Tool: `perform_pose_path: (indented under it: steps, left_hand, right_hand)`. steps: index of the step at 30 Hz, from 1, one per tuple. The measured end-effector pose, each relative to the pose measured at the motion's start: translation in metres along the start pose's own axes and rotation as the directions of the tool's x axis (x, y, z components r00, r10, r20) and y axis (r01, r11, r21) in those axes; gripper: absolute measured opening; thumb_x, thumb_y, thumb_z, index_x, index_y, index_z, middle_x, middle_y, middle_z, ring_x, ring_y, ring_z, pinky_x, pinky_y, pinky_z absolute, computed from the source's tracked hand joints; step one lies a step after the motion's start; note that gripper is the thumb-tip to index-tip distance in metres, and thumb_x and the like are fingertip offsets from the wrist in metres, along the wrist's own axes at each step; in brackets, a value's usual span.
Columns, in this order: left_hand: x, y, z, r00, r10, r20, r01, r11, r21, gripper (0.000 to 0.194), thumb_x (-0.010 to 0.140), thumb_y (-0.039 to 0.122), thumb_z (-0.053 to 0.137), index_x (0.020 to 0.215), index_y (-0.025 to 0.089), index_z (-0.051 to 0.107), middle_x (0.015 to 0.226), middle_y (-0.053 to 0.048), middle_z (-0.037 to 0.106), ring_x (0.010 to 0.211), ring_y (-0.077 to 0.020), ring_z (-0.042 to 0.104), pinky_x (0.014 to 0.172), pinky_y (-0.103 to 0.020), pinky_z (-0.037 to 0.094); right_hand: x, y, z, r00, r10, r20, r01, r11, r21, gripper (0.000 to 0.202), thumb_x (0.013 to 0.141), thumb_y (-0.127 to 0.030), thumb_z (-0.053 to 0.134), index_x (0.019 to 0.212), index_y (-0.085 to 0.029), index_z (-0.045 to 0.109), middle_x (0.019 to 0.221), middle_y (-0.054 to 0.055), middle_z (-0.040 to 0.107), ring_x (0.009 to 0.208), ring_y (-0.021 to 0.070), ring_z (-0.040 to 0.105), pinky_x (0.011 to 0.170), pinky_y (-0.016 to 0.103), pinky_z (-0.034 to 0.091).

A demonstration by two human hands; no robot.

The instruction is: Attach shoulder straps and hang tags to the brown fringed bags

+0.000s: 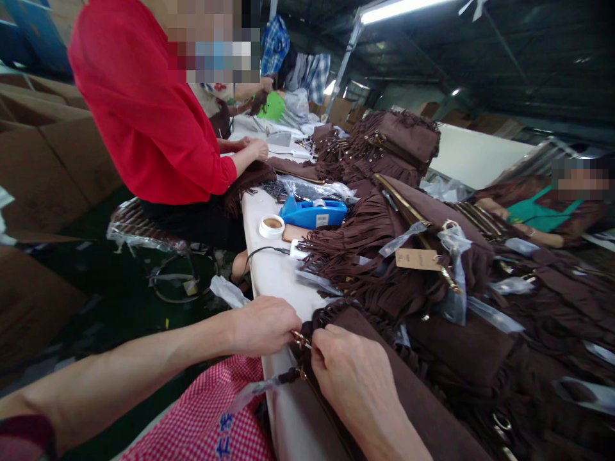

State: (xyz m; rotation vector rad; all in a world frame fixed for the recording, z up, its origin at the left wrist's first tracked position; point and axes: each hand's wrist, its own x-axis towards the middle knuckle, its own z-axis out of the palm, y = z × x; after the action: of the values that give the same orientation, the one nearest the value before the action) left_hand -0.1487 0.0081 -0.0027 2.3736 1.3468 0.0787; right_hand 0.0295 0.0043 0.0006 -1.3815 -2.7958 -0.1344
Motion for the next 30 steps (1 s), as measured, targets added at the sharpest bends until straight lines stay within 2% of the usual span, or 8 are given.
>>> perform_pose_path:
  steps: [5,8,10,12,15,20,26,30]
  left_hand:
    - [-0.003,0.0,-0.003,0.999,-0.047,-0.015,0.045,0.993,-0.107,0.016,0.084,0.016,0.055,0.09,0.018,0.07,0.088,-0.008,0.073,0.085,-0.0236,0.066,0.071,-0.028,0.048]
    - [0.0,-0.003,-0.003,0.998,-0.07,0.004,0.067,0.935,-0.348,0.02,0.081,0.022,0.06,0.1,0.017,0.066,0.085,-0.005,0.071,0.081,-0.0224,0.065,0.067,-0.027,0.047]
    - [0.005,-0.007,0.003,0.987,-0.121,0.108,0.162,0.776,-0.61,0.021,0.082,0.023,0.053,0.098,0.017,0.063,0.073,-0.002,0.067,0.066,-0.0191,0.063,0.06,-0.026,0.046]
    - [0.013,-0.012,0.013,0.947,-0.165,0.275,0.321,0.505,-0.801,0.021,0.08,0.02,0.044,0.093,0.017,0.06,0.057,0.002,0.061,0.049,-0.0168,0.057,0.052,-0.026,0.044]
    - [0.023,-0.016,0.032,0.891,-0.14,0.431,0.453,0.261,-0.852,0.02,0.07,0.017,0.042,0.083,0.017,0.057,0.046,0.001,0.057,0.039,-0.0179,0.054,0.048,-0.028,0.045]
    - [0.032,-0.021,0.045,0.859,-0.038,0.511,0.504,0.238,-0.83,0.015,0.063,0.018,0.048,0.074,0.017,0.057,0.051,-0.004,0.065,0.042,-0.0214,0.06,0.047,-0.033,0.05]
    - [0.034,-0.027,0.048,0.789,0.128,0.601,0.564,0.238,-0.791,0.02,0.065,0.023,0.065,0.08,0.018,0.053,0.061,-0.006,0.071,0.051,-0.0247,0.067,0.052,-0.038,0.056]
    - [0.032,-0.024,0.05,0.813,0.087,0.576,0.526,0.317,-0.789,0.018,0.072,0.026,0.064,0.079,0.019,0.05,0.061,-0.005,0.071,0.05,-0.0228,0.067,0.056,-0.039,0.056]
  right_hand:
    - [0.011,-0.005,-0.008,0.996,0.014,0.093,-0.014,1.0,0.001,0.02,0.085,-0.01,0.059,0.074,-0.022,0.071,0.072,0.002,0.073,0.059,0.0179,0.068,0.049,0.029,0.011]
    - [0.011,-0.005,-0.007,0.993,0.026,0.116,-0.027,1.0,0.01,0.019,0.085,-0.011,0.061,0.073,-0.022,0.071,0.073,0.002,0.074,0.06,0.0176,0.069,0.049,0.029,0.011]
    - [0.008,-0.003,-0.003,0.995,0.018,0.103,-0.02,1.0,0.017,0.02,0.084,-0.01,0.061,0.071,-0.022,0.071,0.072,0.001,0.074,0.059,0.0171,0.068,0.049,0.029,0.012]
    - [0.004,-0.002,0.003,0.998,0.009,0.067,-0.01,1.0,0.019,0.02,0.084,-0.01,0.062,0.07,-0.023,0.07,0.07,0.0,0.072,0.057,0.0167,0.067,0.049,0.029,0.012]
    - [-0.003,0.0,0.012,1.0,-0.005,0.005,0.005,1.0,0.028,0.02,0.083,-0.012,0.063,0.068,-0.024,0.069,0.066,-0.001,0.07,0.054,0.0157,0.064,0.05,0.029,0.013]
    - [-0.008,-0.001,0.017,1.0,0.027,0.0,-0.027,0.997,0.073,0.021,0.084,-0.012,0.061,0.069,-0.024,0.068,0.066,-0.001,0.07,0.055,0.0153,0.064,0.051,0.03,0.013]
    - [-0.009,-0.002,0.015,0.986,0.071,0.149,-0.09,0.988,0.124,0.02,0.089,-0.015,0.057,0.076,-0.024,0.069,0.075,0.0,0.072,0.064,0.0172,0.067,0.051,0.029,0.016]
    - [-0.011,-0.001,0.019,0.982,0.089,0.166,-0.111,0.985,0.128,0.021,0.091,-0.016,0.054,0.079,-0.024,0.069,0.076,0.001,0.072,0.066,0.0188,0.067,0.052,0.029,0.017]
